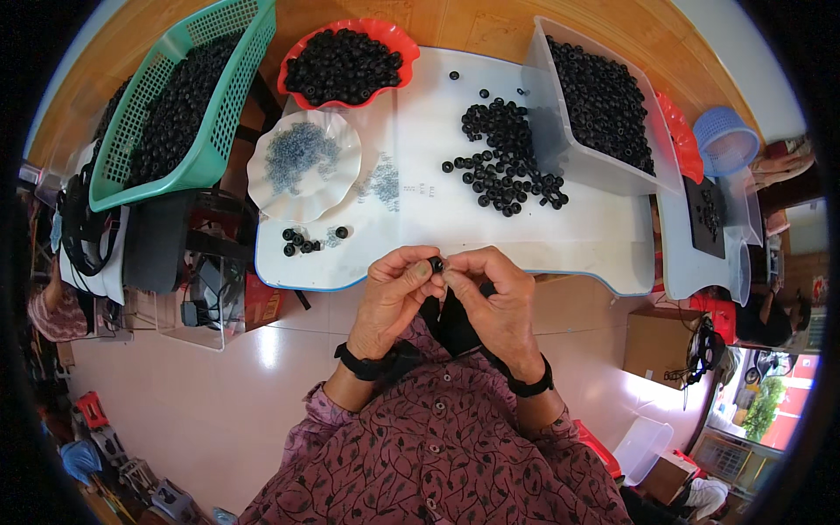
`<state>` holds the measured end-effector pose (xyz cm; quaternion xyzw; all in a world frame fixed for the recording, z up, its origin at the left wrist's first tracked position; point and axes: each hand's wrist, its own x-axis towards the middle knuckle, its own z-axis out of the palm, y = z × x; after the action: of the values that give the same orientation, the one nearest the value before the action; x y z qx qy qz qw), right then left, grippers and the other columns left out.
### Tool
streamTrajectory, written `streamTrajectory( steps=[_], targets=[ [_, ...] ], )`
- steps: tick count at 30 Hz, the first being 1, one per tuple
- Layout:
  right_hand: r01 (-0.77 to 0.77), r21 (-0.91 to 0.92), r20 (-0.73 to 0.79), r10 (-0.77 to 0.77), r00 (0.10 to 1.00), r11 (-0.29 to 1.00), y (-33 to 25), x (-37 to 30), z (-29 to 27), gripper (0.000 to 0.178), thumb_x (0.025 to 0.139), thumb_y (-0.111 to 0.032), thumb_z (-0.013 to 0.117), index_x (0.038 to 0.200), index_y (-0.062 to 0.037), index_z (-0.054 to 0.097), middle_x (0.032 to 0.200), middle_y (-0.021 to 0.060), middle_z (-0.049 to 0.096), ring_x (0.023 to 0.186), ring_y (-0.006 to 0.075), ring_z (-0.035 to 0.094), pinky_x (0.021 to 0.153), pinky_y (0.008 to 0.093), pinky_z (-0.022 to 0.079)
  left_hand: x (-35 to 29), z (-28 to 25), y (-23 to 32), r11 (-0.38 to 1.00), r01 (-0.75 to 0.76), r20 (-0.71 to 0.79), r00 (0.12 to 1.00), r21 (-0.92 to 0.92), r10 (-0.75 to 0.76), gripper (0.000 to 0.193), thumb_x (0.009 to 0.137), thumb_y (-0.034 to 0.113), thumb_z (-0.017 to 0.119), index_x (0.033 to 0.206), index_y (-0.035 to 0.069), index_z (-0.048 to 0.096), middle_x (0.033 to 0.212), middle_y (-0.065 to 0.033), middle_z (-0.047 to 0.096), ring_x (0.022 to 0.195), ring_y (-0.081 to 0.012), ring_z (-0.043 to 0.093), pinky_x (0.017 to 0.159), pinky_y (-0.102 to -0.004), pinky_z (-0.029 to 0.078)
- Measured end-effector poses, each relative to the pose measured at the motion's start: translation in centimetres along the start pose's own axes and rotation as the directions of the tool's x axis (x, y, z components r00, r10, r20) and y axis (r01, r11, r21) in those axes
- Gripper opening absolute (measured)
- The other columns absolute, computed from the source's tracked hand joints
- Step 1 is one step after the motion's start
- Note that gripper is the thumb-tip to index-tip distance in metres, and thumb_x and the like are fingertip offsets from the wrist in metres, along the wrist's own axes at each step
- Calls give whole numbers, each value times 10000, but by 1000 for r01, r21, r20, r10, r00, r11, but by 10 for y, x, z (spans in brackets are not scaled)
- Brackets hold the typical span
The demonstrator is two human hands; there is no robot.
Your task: Assembling small black plastic components by hand in a manufacturing setting.
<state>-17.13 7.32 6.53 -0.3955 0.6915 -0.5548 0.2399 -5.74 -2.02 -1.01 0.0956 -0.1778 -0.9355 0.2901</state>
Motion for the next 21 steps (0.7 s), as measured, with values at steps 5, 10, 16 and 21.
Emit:
streamTrajectory(
  steps=[5, 10, 16, 21],
  targets=[
    [-42, -41, 31, 43, 999, 998, 2, 3, 0, 173, 836, 30, 680, 1002, 13, 638, 886, 84, 702, 775, 126, 676, 701, 249, 544, -1, 0, 1, 998, -11, -25, 1000, 63, 13, 206, 922, -3, 593, 1120, -46, 630, 984, -132, 679, 840, -171, 681, 744, -291, 607],
    [-84, -125, 96, 97, 991, 989, -5, 7, -5, 210, 832, 22, 674, 1037, 12, 632, 866, 96, 708, 760, 138, 684, 699, 259, 548, -1, -3, 3, 942, -15, -45, 998, 336, 32, 168, 911, 0, 617, 1071, -13, 668, 977, -95, 680, 771, -142, 681, 642, -210, 538],
    [-109, -235, 216, 161, 963, 966, -18, 14, -7, 202, 830, 11, 660, 1028, 19, 622, 865, 128, 711, 749, 154, 689, 675, 266, 543, -4, -8, 7, 896, -73, 30, 997, 439, 67, 157, 902, 0, 629, 1050, -13, 678, 971, -75, 673, 755, -140, 676, 646, -210, 522],
    [-75, -255, 241, 138, 961, 964, -15, 17, -9, 177, 824, 7, 665, 994, 21, 616, 831, 127, 704, 712, 159, 681, 640, 264, 535, -5, -9, 9, 897, -37, 36, 999, 440, 24, 156, 910, 16, 625, 1051, -30, 673, 933, -83, 675, 742, -139, 669, 675, -227, 545]
  ],
)
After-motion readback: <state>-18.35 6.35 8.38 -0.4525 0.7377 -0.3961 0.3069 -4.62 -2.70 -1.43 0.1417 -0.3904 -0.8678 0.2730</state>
